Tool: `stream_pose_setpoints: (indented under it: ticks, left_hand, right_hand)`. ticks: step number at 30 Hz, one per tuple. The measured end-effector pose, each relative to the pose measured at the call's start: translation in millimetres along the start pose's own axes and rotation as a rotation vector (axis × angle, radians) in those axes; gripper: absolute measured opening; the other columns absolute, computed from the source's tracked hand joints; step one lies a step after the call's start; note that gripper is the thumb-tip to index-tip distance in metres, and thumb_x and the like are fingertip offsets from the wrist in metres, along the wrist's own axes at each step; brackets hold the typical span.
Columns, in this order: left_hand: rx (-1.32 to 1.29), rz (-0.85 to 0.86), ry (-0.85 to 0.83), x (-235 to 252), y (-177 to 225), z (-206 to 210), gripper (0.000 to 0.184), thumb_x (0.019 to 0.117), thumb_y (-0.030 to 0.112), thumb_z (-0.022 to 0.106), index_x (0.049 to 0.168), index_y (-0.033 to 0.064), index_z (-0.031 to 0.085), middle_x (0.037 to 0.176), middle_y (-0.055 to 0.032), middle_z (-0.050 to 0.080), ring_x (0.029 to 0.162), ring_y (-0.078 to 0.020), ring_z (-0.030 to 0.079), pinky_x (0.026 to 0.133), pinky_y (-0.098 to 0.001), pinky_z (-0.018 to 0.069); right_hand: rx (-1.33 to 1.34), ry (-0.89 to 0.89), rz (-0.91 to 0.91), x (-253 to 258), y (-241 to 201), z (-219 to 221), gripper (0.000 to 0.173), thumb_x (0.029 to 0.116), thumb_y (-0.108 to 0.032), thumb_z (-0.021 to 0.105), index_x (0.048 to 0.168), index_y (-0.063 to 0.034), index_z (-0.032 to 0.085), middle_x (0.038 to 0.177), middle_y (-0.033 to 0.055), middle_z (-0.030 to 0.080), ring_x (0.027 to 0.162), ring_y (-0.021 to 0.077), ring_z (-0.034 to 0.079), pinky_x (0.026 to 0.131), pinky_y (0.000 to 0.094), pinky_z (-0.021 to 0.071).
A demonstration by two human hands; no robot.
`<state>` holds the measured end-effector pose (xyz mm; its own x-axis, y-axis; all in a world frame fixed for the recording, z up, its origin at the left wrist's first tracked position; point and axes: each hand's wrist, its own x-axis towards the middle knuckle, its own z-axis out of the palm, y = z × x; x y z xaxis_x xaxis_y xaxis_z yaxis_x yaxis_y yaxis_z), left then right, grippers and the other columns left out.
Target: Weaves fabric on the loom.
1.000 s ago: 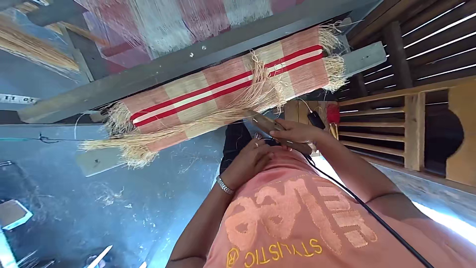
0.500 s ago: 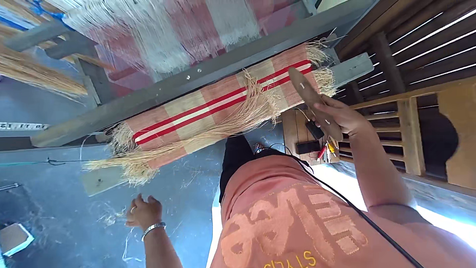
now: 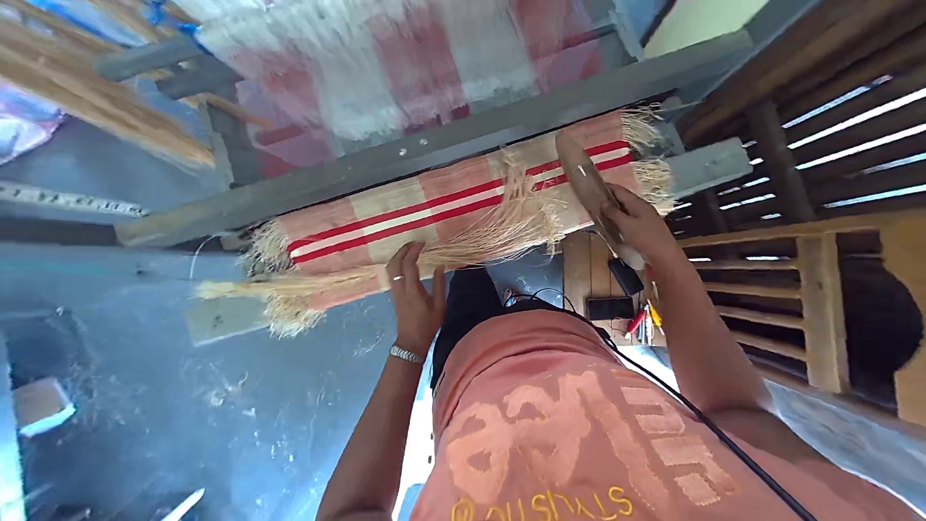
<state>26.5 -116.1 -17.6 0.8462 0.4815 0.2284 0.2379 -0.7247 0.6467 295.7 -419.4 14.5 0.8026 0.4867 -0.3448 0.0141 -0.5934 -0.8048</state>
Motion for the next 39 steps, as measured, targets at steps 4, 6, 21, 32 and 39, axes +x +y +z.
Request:
stream_pose_setpoints:
  ticks: [4, 6, 21, 32, 39]
  left_hand:
    - [-0.576, -0.234, -0.225, 4, 50, 19, 0.064, 0.1036, 0.035, 0.057, 0.152, 0.0016, 0.033, 0.137, -0.0142, 0.06, 0.108, -0.0216, 0.067, 0.089, -0.0413, 0.0585]
    - [-0.829, -0.351, -0.256, 3, 63, 33, 0.051, 0.1074, 0.04, 0.047, 0.144, 0.0046, 0.043, 0.115, -0.0105, 0.068, 0.093, -0.0191, 0.07, 0.08, -0.0383, 0.0604]
    - [-0.968, -0.702, 0.446, 50, -63, -25, 0.03, 0.1086, 0.025, 0.049, 0.129, 0.0026, 0.049, 0.098, -0.0108, 0.072, 0.076, -0.023, 0.074, 0.071, -0.0402, 0.0648]
    - [-1.054, -0.66, 0.599, 42, -107, 6, 0.037, 0.1115, 0.027, 0.04, 0.138, 0.0019, 0.041, 0.109, -0.0159, 0.071, 0.09, -0.0281, 0.075, 0.083, -0.0456, 0.0641]
    - [-1.029, -0.679, 0.63, 42, -100, 5, 0.04, 0.1119, 0.028, 0.04, 0.14, -0.0004, 0.038, 0.108, -0.0173, 0.071, 0.088, -0.0298, 0.076, 0.082, -0.0461, 0.0651]
  right_hand:
    - [-0.099, -0.308, -0.26, -25, -52, 54, 0.038, 0.1087, -0.024, 0.049, 0.143, -0.0112, 0.057, 0.108, 0.0134, 0.071, 0.089, 0.0243, 0.072, 0.081, 0.0504, 0.0612]
    - [-0.077, -0.442, -0.398, -27, -69, 81, 0.042, 0.1062, -0.026, 0.055, 0.146, -0.0117, 0.057, 0.121, 0.0118, 0.069, 0.102, 0.0212, 0.07, 0.091, 0.0461, 0.0588]
    - [-0.289, 0.114, 0.084, 103, -32, 22, 0.053, 0.1038, -0.048, 0.055, 0.114, 0.0005, 0.072, 0.114, 0.0242, 0.07, 0.113, 0.0412, 0.066, 0.101, 0.0648, 0.0479]
    - [0.679, 0.173, 0.142, 121, -10, -10, 0.02, 0.1062, -0.02, 0.055, 0.123, -0.0082, 0.058, 0.095, -0.0004, 0.066, 0.066, 0.0059, 0.059, 0.06, 0.022, 0.0523]
    - [0.549, 0.52, 0.094, 73, 40, -246, 0.024, 0.1083, -0.022, 0.045, 0.121, -0.0095, 0.062, 0.113, -0.0001, 0.072, 0.102, 0.012, 0.071, 0.093, 0.0271, 0.0578]
